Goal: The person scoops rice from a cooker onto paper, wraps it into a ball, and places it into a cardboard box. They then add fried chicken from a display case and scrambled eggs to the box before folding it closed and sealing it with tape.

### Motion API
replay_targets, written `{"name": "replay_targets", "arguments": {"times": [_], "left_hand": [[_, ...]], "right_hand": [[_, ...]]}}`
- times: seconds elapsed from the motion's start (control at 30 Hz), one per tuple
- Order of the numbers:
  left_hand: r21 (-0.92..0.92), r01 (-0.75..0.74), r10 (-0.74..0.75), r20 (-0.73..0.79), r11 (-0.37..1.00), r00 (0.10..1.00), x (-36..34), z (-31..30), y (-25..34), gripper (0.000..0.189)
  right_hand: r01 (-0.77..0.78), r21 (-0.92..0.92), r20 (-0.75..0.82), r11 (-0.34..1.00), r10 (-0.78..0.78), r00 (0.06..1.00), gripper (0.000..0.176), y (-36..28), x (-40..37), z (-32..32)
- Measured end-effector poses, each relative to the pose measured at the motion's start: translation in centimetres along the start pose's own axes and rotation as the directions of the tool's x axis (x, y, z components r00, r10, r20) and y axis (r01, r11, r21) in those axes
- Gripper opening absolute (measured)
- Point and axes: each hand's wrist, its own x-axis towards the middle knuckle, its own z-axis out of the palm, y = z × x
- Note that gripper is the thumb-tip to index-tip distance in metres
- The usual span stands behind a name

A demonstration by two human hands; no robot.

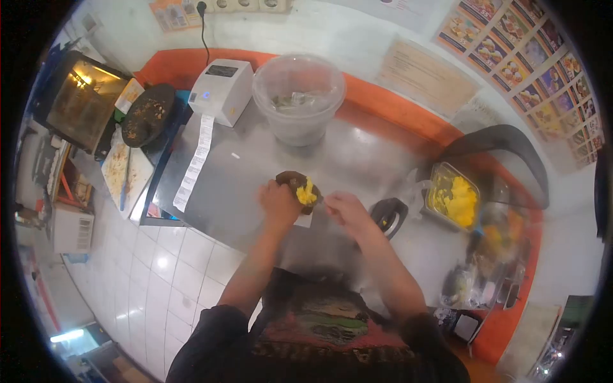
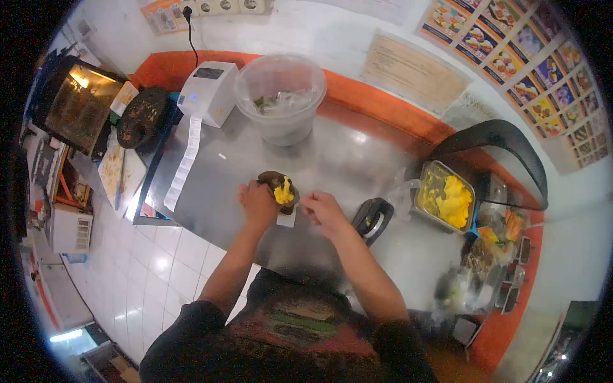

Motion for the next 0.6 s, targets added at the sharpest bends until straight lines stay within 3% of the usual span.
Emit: {"name": "replay_targets", "arguments": {"times": [0.13, 0.23, 0.27, 0.33, 0.43, 0.53, 0.6], "left_hand": [[-0.024, -0.019, 0.02, 0.051, 1.0, 0.998, 1.0, 0.5, -1.2, 0.036], [0.061, 0.032, -0.045, 0.221, 0.998, 0.974, 1.9, -2.0, -1.4, 0.035], [0.056, 0.02, -0.032, 0.206, 0.998, 0.978, 1.9, -2.1, -2.0, 0.033], [0.048, -0.005, -0.004, 0.177, 0.999, 0.984, 1.6, -2.1, -3.5, 0.03], [-0.05, -0.011, 0.018, 0.142, 0.999, 0.99, 1.5, -2.8, -4.5, 0.022], [-0.072, -0.048, 0.055, 0.104, 0.996, 0.993, 1.6, -2.6, -5.2, 0.019], [-0.115, -0.067, 0.074, 0.058, 0.991, 0.996, 1.5, -2.0, -5.6, 0.016]], "right_hand": [[-0.035, -0.026, -0.104, 0.999, 0.032, 0.994, 0.011, 0.2, 1.0, 1.6], [-0.015, -0.085, -0.149, 0.996, 0.002, 0.989, 0.011, 0.4, 1.4, 2.1], [0.065, -0.201, -0.152, 0.977, -0.096, 0.984, 0.011, 1.0, 1.8, 2.1], [0.21, -0.421, -0.126, 0.882, -0.286, 0.95, 0.012, 2.5, 2.9, 1.8], [0.196, -0.77, -0.122, 0.607, -0.442, 0.889, 0.013, 3.4, 3.6, 2.2], [0.051, -0.929, -0.11, 0.366, -0.406, 0.907, 0.015, 3.0, 2.7, 3.9], [0.074, -0.944, -0.092, 0.323, -0.47, 0.878, 0.016, 3.6, 2.5, 3.9]]}}
